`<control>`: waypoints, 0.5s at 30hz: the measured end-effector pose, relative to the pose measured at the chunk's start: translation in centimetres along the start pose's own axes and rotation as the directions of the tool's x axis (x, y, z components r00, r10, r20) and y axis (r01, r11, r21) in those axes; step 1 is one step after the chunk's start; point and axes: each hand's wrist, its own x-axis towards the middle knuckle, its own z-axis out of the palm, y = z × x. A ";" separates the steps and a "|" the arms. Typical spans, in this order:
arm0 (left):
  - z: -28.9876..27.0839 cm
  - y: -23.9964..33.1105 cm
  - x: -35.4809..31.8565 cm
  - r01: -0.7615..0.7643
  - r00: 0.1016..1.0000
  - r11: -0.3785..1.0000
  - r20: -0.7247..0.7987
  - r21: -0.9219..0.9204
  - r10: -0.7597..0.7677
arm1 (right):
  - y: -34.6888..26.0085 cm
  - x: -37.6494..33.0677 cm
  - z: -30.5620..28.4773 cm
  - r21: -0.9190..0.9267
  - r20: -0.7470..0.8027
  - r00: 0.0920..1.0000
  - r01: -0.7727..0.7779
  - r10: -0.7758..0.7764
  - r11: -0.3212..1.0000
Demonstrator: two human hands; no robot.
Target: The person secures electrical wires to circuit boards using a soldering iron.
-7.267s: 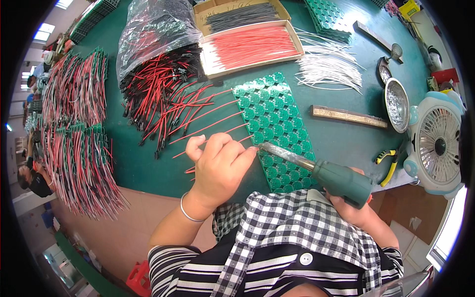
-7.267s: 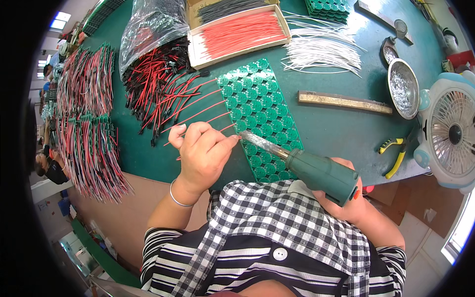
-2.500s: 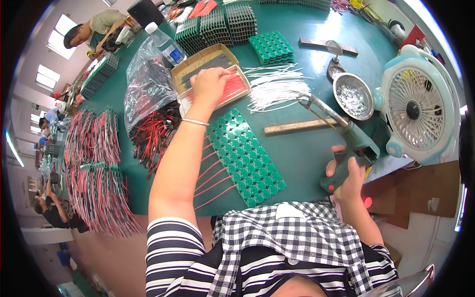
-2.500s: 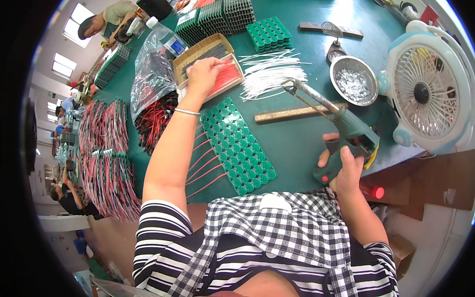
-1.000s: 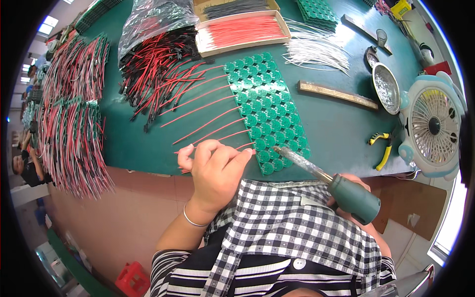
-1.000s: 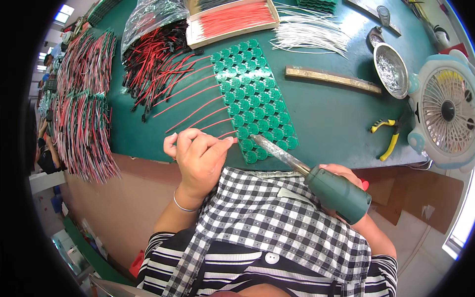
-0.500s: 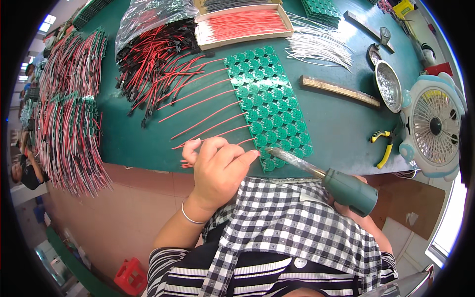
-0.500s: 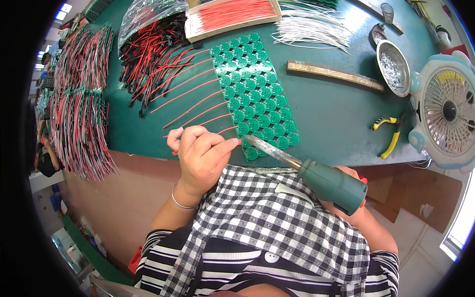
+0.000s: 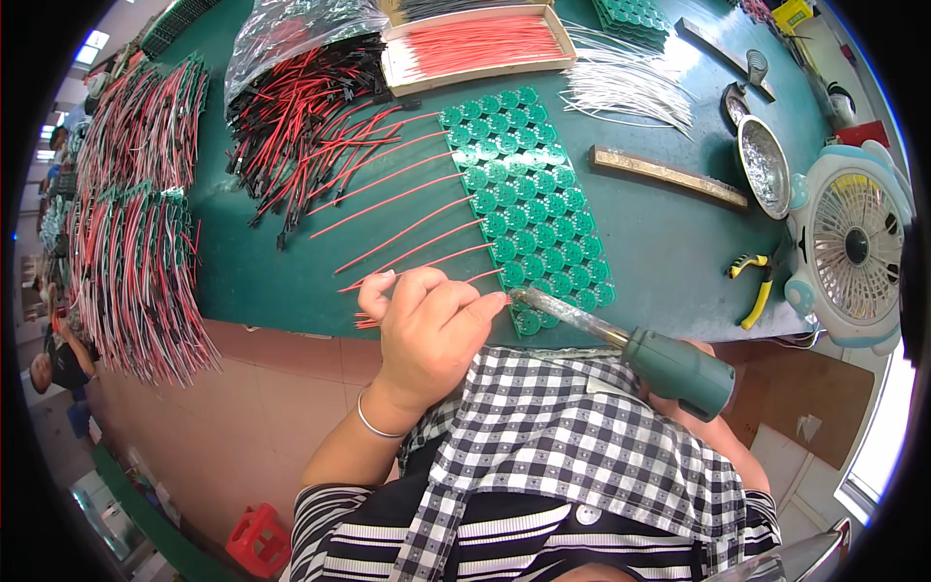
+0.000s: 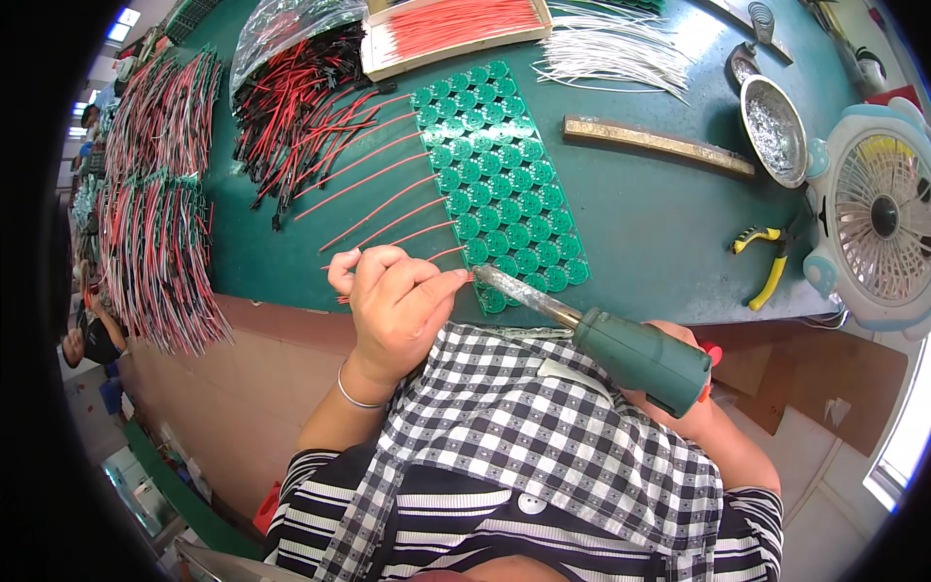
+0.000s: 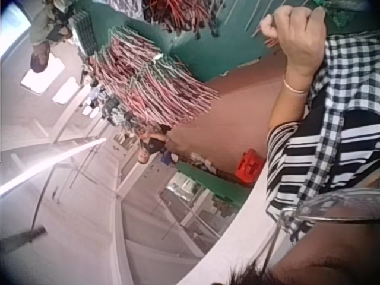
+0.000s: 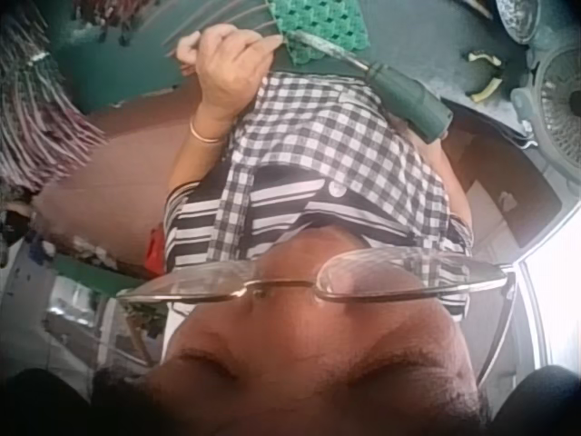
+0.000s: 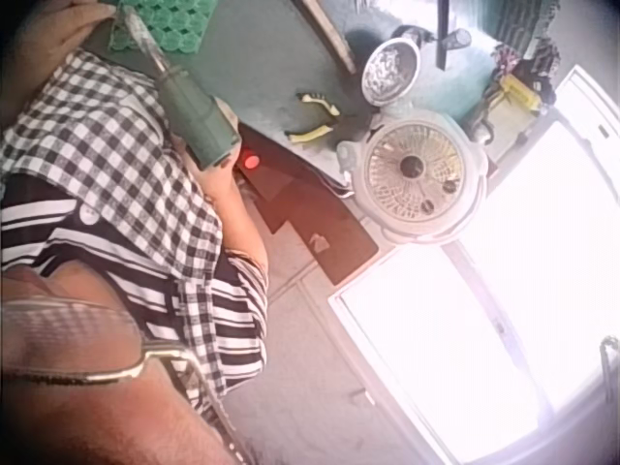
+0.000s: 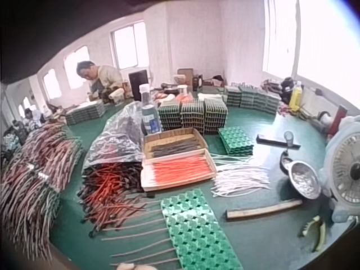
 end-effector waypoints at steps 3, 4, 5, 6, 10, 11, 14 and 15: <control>0.0 0.0 0.0 0.001 1.000 1.000 0.000 0.000 -0.001 | 0.3 -0.6 -0.1 0.006 0.007 1.000 -0.027 0.027 1.000; 0.0 0.0 0.0 0.003 1.000 1.000 0.003 0.000 -0.003 | 0.4 -0.9 -0.2 -0.005 0.019 0.998 -0.052 0.052 0.999; 0.0 0.0 0.1 0.002 1.000 1.000 0.003 -0.002 -0.002 | 0.3 -1.1 -0.3 -0.006 0.018 0.998 -0.053 0.054 0.999; 0.1 -0.1 0.2 -0.001 1.000 1.000 0.005 -0.012 0.001 | 0.0 -1.4 -0.4 -0.081 -0.008 0.994 -0.107 0.107 0.991; 0.3 -0.3 0.3 0.007 1.000 1.000 0.017 -0.007 -0.007 | -0.8 -0.9 0.1 0.413 -0.053 0.901 -0.373 0.431 0.831; 0.2 -0.3 0.3 0.013 1.000 1.000 0.020 0.008 -0.013 | -0.6 -0.7 0.0 0.419 -0.042 0.905 -0.368 0.423 0.830; -0.3 -0.1 0.4 0.008 1.000 1.000 0.020 0.012 -0.008 | 0.3 -1.0 0.0 0.182 -0.103 0.902 -0.398 0.420 0.899; -0.6 0.1 0.1 0.006 1.000 1.000 0.016 0.005 -0.006 | 1.1 -2.2 0.5 0.166 -0.147 0.904 -0.377 0.401 0.911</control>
